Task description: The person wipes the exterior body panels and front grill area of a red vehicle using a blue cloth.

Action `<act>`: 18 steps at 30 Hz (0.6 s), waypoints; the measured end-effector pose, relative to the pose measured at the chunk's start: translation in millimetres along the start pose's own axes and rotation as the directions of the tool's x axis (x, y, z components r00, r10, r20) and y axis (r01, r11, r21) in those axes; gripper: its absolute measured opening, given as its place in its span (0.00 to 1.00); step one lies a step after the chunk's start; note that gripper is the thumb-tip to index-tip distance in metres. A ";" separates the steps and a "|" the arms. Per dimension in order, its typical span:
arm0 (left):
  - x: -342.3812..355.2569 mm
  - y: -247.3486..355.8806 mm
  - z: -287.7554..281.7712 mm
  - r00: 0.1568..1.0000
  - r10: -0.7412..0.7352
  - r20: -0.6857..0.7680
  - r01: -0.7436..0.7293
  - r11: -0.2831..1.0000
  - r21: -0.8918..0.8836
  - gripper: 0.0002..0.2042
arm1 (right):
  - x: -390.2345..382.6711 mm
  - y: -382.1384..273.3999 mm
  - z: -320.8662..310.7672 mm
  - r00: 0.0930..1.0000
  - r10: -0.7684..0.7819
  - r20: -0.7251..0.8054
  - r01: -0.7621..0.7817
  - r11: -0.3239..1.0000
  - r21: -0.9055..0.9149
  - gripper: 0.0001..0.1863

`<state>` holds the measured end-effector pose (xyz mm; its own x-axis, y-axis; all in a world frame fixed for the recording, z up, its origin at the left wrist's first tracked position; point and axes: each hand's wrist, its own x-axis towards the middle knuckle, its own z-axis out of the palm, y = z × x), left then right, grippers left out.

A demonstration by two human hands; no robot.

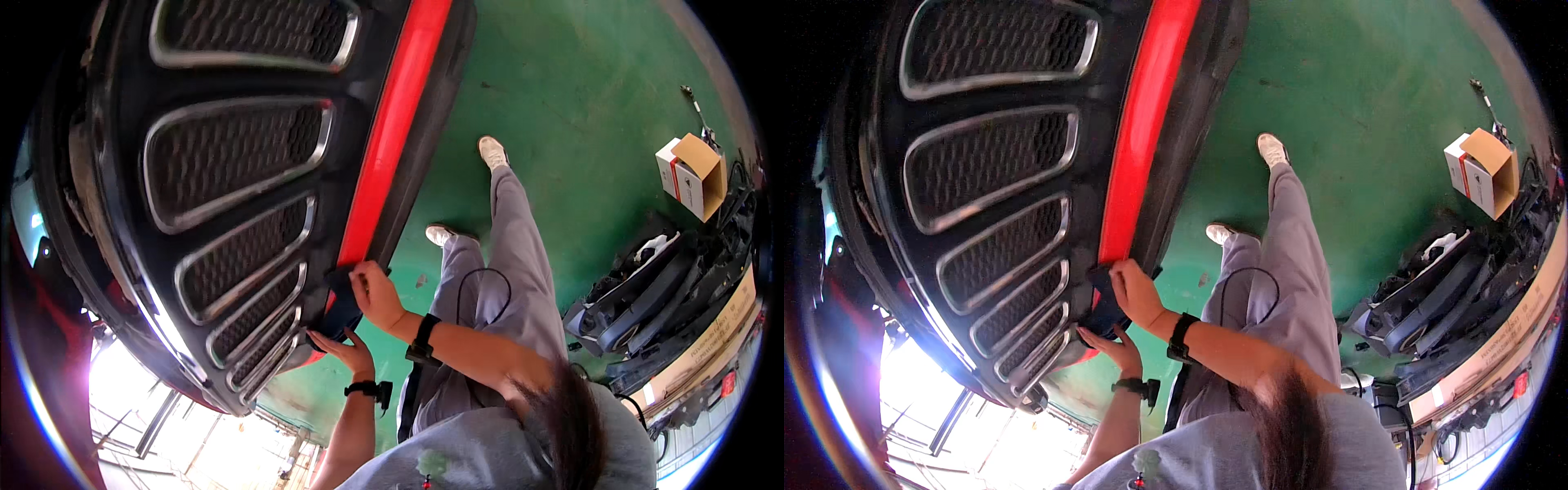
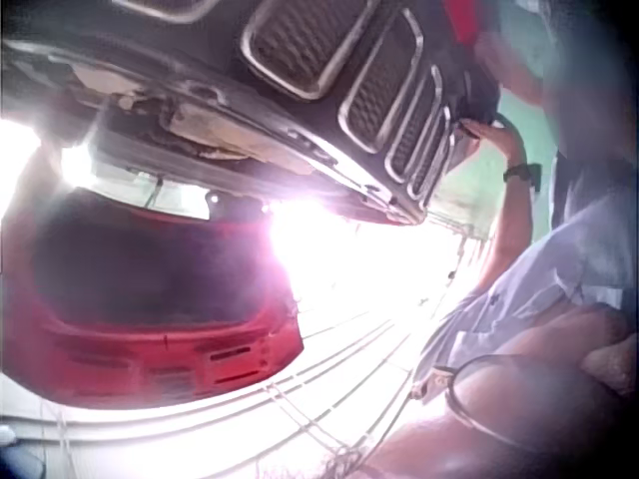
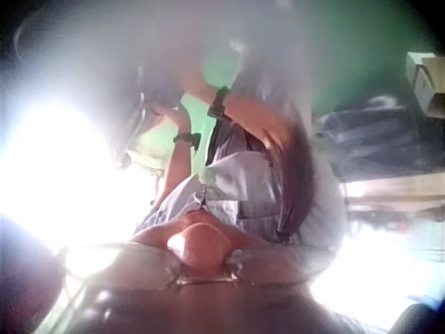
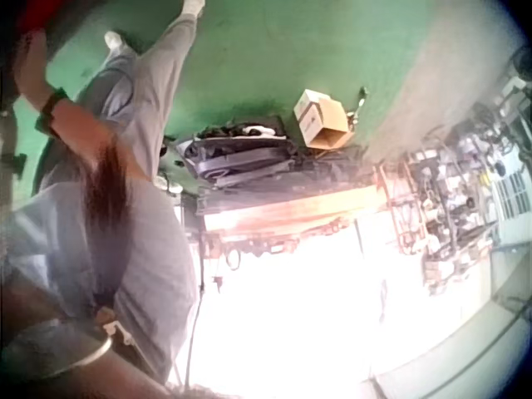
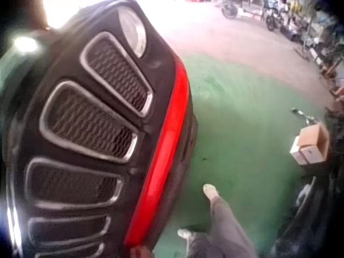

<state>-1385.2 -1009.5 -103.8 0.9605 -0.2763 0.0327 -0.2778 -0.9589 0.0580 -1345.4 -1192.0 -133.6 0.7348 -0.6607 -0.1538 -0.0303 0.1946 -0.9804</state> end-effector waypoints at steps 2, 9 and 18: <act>23.8 15.2 0.6 0.992 0.114 0.051 -0.112 0.993 -0.041 0.34 | 36.1 -10.2 -19.8 0.932 0.337 -0.132 -0.335 0.941 0.039 0.06; 114.8 158.9 18.5 0.958 0.286 0.034 -0.286 0.958 0.001 0.34 | 208.9 -41.4 -91.8 0.934 0.028 -0.357 -0.004 0.998 0.066 0.06; 282.7 370.5 41.4 0.868 0.495 0.027 -0.485 0.860 -0.160 0.29 | 446.3 -61.9 -228.6 0.748 -0.481 -0.458 0.445 0.875 -0.191 0.10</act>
<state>-1216.0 -1445.6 -114.4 0.6970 -0.7164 0.0304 -0.7073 -0.6800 0.1932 -1170.5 -1664.6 -169.7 0.2539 -0.9196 0.2997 0.1714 -0.2622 -0.9497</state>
